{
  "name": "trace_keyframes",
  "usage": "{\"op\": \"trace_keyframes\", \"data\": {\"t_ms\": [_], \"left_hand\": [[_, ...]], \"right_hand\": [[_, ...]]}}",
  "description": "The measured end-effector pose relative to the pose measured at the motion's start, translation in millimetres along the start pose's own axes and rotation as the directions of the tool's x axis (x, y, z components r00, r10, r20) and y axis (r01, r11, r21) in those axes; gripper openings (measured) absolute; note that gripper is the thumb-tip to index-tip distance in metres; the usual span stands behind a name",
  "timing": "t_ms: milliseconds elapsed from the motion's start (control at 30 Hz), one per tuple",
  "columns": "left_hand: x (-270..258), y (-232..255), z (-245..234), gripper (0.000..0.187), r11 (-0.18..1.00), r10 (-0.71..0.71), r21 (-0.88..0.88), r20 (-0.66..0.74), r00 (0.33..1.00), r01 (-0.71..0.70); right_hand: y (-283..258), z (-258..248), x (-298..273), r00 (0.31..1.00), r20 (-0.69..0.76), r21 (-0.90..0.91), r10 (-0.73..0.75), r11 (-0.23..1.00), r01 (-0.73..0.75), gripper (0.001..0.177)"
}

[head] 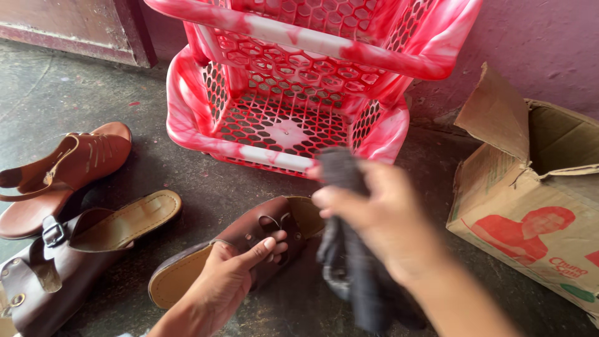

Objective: The person wipes a brown leather sandal with a dark cloth, cleaning the upper straps, sole, and interior. They then place the sandal into a cardboard box and repeat the process with a second sandal.

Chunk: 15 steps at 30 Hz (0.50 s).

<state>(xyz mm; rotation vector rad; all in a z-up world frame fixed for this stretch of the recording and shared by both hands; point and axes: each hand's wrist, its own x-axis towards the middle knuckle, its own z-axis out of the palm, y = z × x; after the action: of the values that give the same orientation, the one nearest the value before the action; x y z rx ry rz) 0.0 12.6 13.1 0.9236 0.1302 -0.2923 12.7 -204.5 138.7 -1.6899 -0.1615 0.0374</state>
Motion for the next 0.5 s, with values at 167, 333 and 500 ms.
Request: {"op": "trace_keyframes", "data": {"t_ms": [167, 333, 500], "left_hand": [[-3.8, -5.6, -8.0, 0.044, 0.998, -0.066, -0.010, 0.030, 0.997, 0.066], [-9.2, -5.1, -20.6, 0.044, 0.970, -0.139, 0.216, 0.127, 0.982, 0.110], [-1.8, -0.7, -22.3, 0.058, 0.941, -0.089, 0.337, 0.202, 0.975, 0.016]], "right_hand": [[25.8, 81.3, 2.7, 0.753, 0.438, -0.641, -0.491, 0.417, 0.644, 0.026], [32.0, 87.7, -25.8, 0.761, 0.521, -0.663, -0.388, 0.377, 0.646, 0.034], [47.2, 71.3, -26.4, 0.832, 0.440, -0.862, -0.337, 0.100, 0.496, 0.030]]}}
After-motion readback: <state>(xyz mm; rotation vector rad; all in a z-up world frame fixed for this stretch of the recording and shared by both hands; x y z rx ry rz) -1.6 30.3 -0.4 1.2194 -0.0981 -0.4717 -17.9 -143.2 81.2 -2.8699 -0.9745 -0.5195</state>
